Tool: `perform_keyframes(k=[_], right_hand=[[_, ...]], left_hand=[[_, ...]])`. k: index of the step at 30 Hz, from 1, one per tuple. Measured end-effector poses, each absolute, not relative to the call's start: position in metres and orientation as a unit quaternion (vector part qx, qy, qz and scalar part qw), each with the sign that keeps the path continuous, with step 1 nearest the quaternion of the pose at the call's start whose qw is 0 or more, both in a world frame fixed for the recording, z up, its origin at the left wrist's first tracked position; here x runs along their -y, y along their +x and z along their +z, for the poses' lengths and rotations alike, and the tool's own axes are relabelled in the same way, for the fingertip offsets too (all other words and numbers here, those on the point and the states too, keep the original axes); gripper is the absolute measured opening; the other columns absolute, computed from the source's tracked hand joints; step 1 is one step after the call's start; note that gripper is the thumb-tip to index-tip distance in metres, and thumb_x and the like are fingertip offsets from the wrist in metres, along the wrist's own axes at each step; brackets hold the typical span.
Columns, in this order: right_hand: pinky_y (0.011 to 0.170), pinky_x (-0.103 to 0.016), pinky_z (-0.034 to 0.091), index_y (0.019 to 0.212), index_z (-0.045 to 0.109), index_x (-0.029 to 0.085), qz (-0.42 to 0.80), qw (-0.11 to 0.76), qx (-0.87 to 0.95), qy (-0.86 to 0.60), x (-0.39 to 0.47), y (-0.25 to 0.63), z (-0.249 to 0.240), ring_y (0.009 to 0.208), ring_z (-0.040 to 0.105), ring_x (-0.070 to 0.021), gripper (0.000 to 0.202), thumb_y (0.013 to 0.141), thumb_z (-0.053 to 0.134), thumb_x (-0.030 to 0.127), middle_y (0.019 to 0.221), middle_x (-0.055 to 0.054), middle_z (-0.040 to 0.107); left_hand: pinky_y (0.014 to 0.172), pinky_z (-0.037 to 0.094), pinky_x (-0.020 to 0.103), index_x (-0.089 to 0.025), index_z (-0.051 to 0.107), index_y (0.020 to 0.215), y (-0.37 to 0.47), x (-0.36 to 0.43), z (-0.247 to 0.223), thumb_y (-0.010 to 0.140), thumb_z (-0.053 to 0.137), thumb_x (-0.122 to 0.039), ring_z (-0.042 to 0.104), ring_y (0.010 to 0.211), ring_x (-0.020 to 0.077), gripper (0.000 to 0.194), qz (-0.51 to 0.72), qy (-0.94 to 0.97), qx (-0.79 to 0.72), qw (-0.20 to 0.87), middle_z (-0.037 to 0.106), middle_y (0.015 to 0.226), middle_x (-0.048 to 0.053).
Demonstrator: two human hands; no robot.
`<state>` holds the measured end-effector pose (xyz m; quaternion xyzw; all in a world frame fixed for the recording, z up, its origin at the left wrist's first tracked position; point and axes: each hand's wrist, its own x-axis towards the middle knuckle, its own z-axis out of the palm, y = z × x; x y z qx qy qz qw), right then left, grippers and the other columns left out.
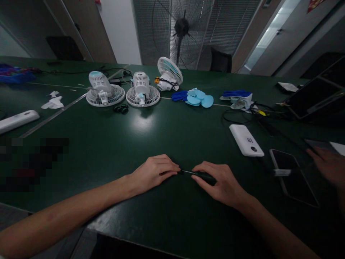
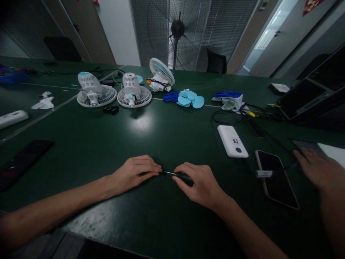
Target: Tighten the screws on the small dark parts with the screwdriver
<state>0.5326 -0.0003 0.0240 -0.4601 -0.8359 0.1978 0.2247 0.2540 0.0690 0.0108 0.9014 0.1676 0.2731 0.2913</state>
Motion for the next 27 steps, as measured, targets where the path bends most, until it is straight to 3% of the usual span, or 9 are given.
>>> perform_keyframes(k=[12, 27], right_hand=[[0.066, -0.028, 0.047, 0.116, 0.064, 0.024, 0.152, 0.181, 0.86, -0.452, -0.0009, 0.5284, 0.0222, 0.079, 0.065, -0.0155, 0.017, 0.101, 0.058, 0.03, 0.096, -0.002, 0.069], [0.063, -0.026, 0.045, 0.115, 0.068, 0.023, 0.122, 0.197, 0.864, -0.447, -0.001, 0.5279, 0.0199, 0.075, 0.065, -0.0138, 0.02, 0.103, 0.055, 0.032, 0.094, -0.002, 0.069]], left_hand=[[0.096, 0.057, 0.033, -0.02, 0.073, 0.118, 0.2517, -0.0704, 0.0136, 0.103, 0.057, -0.023, 0.066, 0.107, 0.0166, 0.022, 0.264, 0.902, -0.16, 0.302, 0.074, 0.115, 0.005], [0.094, 0.056, 0.033, -0.016, 0.072, 0.116, 0.2532, -0.0718, 0.015, 0.102, 0.058, -0.022, 0.066, 0.103, 0.017, 0.021, 0.261, 0.897, -0.17, 0.315, 0.073, 0.111, 0.007]])
